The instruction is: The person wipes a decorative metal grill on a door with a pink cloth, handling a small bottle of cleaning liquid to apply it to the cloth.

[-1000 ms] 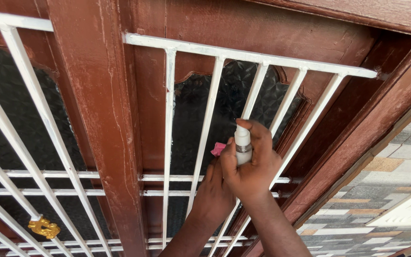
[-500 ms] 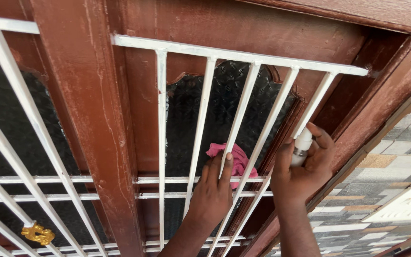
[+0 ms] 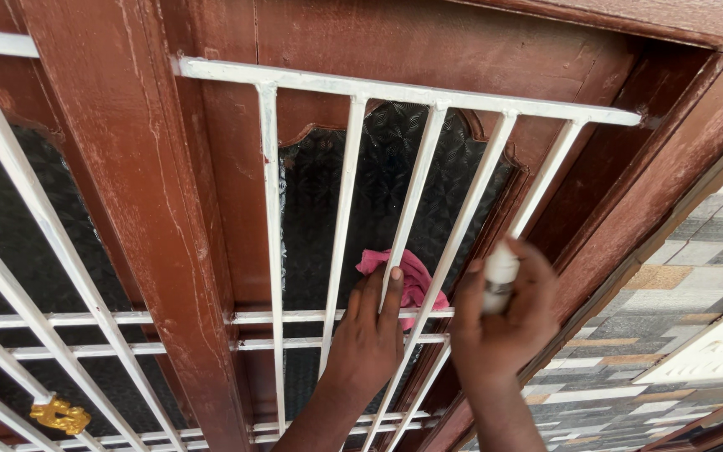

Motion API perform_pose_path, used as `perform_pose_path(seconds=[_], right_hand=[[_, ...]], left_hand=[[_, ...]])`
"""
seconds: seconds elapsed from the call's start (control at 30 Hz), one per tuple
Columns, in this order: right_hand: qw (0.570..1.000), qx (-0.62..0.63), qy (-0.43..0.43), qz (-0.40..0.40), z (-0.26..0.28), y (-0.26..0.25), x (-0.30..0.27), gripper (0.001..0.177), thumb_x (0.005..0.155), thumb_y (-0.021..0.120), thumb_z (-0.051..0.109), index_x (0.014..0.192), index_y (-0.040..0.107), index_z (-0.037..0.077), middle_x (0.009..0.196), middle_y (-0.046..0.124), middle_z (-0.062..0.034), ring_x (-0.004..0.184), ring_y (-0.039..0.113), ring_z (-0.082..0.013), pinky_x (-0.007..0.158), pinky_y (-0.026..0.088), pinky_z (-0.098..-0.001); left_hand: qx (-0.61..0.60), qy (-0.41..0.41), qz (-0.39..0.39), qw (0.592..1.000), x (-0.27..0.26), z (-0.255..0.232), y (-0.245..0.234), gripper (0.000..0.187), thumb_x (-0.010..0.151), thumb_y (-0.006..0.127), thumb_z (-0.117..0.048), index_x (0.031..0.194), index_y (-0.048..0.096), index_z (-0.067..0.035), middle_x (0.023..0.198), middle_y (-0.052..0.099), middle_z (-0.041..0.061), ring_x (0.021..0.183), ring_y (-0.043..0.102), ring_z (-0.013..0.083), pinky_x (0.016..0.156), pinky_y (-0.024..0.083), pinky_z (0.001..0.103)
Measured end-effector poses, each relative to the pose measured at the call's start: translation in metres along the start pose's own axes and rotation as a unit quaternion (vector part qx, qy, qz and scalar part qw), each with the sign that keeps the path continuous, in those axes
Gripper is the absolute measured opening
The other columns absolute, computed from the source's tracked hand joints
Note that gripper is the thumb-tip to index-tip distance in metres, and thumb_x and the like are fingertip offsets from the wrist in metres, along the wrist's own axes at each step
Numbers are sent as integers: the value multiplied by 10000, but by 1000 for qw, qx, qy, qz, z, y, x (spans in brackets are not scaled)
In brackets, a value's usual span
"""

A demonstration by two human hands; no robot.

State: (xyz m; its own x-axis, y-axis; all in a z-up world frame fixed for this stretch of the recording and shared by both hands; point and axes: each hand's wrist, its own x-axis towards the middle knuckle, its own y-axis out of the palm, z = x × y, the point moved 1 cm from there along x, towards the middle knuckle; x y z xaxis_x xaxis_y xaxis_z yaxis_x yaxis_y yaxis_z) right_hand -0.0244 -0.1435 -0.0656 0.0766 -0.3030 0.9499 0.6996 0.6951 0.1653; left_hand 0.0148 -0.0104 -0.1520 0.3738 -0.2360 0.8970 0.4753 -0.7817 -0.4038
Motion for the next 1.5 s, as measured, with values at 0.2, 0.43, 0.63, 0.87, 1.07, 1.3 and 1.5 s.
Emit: perform_pose_path(seconds=[0.2, 0.43, 0.63, 0.87, 1.07, 1.3, 1.5], right_hand=[[996, -37, 30, 79, 11, 5, -13, 306, 1026, 674, 7, 1306, 554, -17, 945, 713, -84, 791, 671, -81, 675, 525, -201], [997, 56, -49, 3, 9, 18, 30, 355, 1066, 681, 0, 1379, 515, -17, 999, 702, -94, 658, 607, -40, 507, 433, -151], [997, 13, -56, 50, 21, 29, 53, 284, 1089, 660, -14, 1342, 534, -34, 924, 705, -61, 679, 643, -42, 547, 465, -177], [990, 134, -25, -36, -11, 18, 26, 428, 1110, 664, 49, 1483, 453, 44, 1049, 646, -90, 692, 616, -69, 552, 481, -193], [995, 87, 54, -19, -23, -46, -5, 483, 1179, 574, 191, 1553, 293, 72, 1268, 562, -90, 1124, 656, -119, 954, 581, -220], [989, -91, 93, 74, -31, -77, -20, 416, 1019, 704, 136, 1361, 515, -7, 1356, 506, -140, 1180, 628, -208, 950, 590, -289], [945, -301, 44, 119, -36, -70, -23, 471, 822, 904, 128, 1215, 673, 10, 975, 648, -94, 796, 600, -145, 647, 488, -272]], left_hand=[[-4, -2, 0, 1000, 1, -1, -2, 815, 927, 637, -8, 1595, 172, 25, 1371, 488, 376, 1213, 576, 523, 900, 606, 512], [1, 7, -7, 1000, 2, 0, -1, 823, 928, 642, -13, 1599, 168, 19, 1373, 484, 381, 1213, 582, 523, 907, 603, 518], [10, 3, 6, 1000, 2, 2, 0, 881, 887, 663, -4, 1603, 149, 1, 1367, 488, 376, 1201, 577, 522, 879, 608, 516], [0, 7, 1, 1000, 3, 2, -1, 902, 899, 680, -14, 1613, 129, -11, 1381, 490, 380, 1189, 577, 533, 869, 602, 526], [5, 13, -7, 1000, 1, 2, -1, 879, 924, 634, -4, 1623, 101, -19, 1378, 495, 384, 1178, 583, 536, 905, 590, 546], [29, 15, -22, 999, 1, 4, 6, 864, 918, 588, 23, 1622, 88, -25, 1343, 527, 375, 1137, 611, 509, 908, 592, 538], [27, 15, -11, 999, -1, 5, 8, 883, 911, 594, 30, 1619, 69, -13, 1313, 524, 397, 1128, 608, 527, 896, 595, 520]])
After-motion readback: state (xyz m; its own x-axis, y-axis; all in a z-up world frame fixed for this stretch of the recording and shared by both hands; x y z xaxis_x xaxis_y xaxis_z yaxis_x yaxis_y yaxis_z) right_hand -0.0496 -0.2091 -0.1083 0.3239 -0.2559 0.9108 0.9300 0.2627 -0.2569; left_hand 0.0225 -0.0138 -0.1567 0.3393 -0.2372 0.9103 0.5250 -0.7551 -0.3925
